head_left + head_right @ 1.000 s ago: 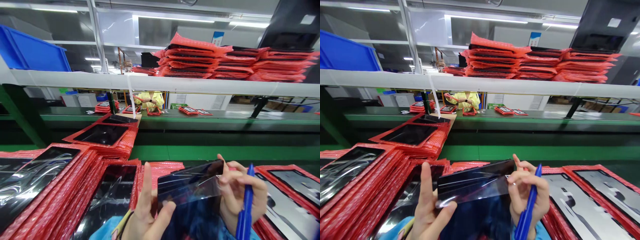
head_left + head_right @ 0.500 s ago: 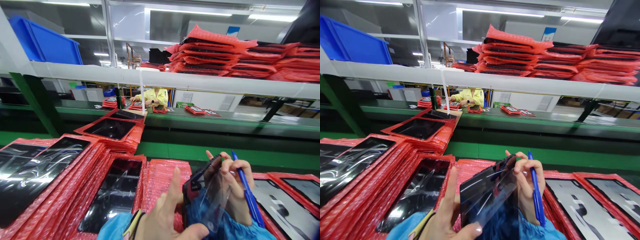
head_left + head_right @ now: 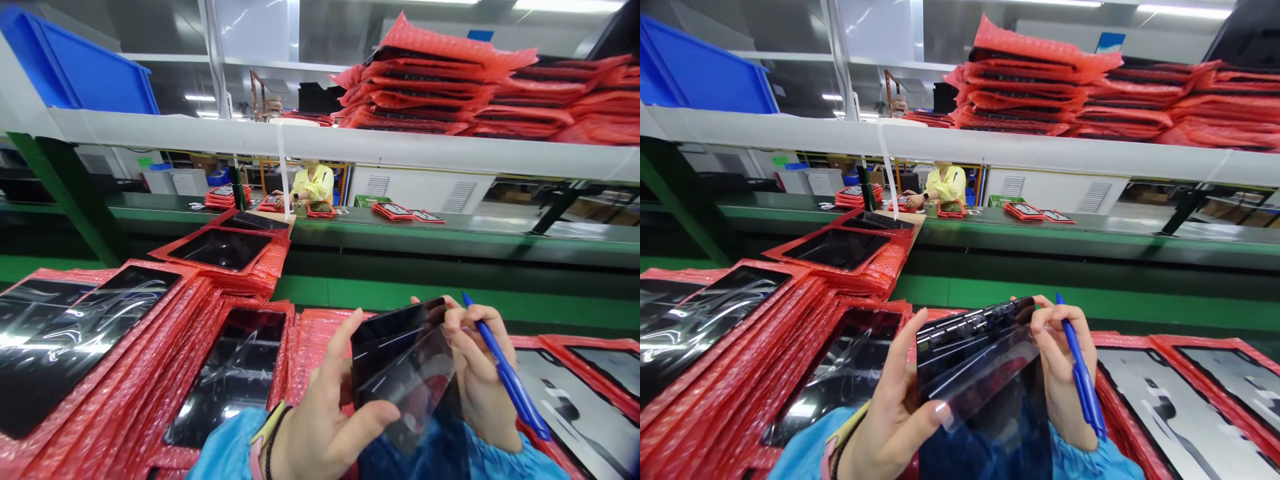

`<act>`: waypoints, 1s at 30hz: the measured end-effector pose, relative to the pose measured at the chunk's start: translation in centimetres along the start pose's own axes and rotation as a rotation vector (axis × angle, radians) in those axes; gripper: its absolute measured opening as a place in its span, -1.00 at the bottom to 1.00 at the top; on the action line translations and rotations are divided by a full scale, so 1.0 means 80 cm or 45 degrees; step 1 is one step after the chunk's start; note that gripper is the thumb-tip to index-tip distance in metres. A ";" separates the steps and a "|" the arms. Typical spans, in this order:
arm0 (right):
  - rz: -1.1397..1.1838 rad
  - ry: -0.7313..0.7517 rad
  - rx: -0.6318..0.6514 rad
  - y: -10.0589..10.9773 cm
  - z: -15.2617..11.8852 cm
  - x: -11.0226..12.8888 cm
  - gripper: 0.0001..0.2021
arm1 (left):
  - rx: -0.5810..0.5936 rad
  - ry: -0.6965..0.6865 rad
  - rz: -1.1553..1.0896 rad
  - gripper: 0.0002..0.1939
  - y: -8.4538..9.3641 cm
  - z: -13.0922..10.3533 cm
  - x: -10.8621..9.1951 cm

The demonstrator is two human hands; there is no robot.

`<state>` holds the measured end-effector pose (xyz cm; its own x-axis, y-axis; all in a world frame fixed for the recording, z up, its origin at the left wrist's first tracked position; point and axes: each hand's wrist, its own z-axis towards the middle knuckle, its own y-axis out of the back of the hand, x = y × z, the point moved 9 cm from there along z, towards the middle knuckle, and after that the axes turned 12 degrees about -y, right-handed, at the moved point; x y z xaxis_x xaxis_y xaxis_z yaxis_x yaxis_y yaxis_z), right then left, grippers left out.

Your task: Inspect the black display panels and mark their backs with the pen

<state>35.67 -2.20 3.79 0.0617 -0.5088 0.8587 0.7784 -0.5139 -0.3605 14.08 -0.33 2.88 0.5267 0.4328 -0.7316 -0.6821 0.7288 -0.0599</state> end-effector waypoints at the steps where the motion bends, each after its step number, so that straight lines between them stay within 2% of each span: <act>1: -0.016 -0.021 -0.013 0.001 -0.001 0.000 -0.76 | -0.012 0.014 -0.028 -0.21 0.000 0.000 0.000; 8: -0.050 -0.054 -0.027 -0.004 -0.001 0.005 -0.74 | -0.088 0.076 -0.117 -0.27 0.001 0.000 0.007; 16: -0.037 -0.080 -0.047 -0.004 0.001 0.007 -0.74 | -0.168 -0.019 -0.005 -0.61 0.011 0.009 -0.005; 20: 0.001 -0.172 -0.062 -0.003 0.003 0.000 -0.73 | -0.189 0.011 -0.017 -0.57 0.017 0.009 -0.007; 22: 0.031 -0.214 -0.082 -0.001 0.004 -0.004 -0.72 | -0.193 0.116 -0.107 -0.51 0.017 0.004 0.003; 25: 0.088 -0.271 -0.150 0.008 0.006 -0.009 -0.70 | -0.141 0.252 -0.340 -0.50 0.005 -0.001 0.018; 27: 0.134 -0.328 -0.222 0.016 0.006 -0.015 -0.67 | -0.122 0.240 -0.549 -0.54 -0.005 0.002 0.019; 30: 0.218 -0.411 -0.278 0.022 0.007 -0.024 -0.64 | -0.189 0.148 -0.758 -0.56 -0.009 0.013 0.013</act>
<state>37.30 -1.79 1.73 0.3981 -0.3748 0.8373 0.5913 -0.5931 -0.5465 15.65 0.19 2.87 0.7854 -0.0919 -0.6121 -0.3558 0.7422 -0.5679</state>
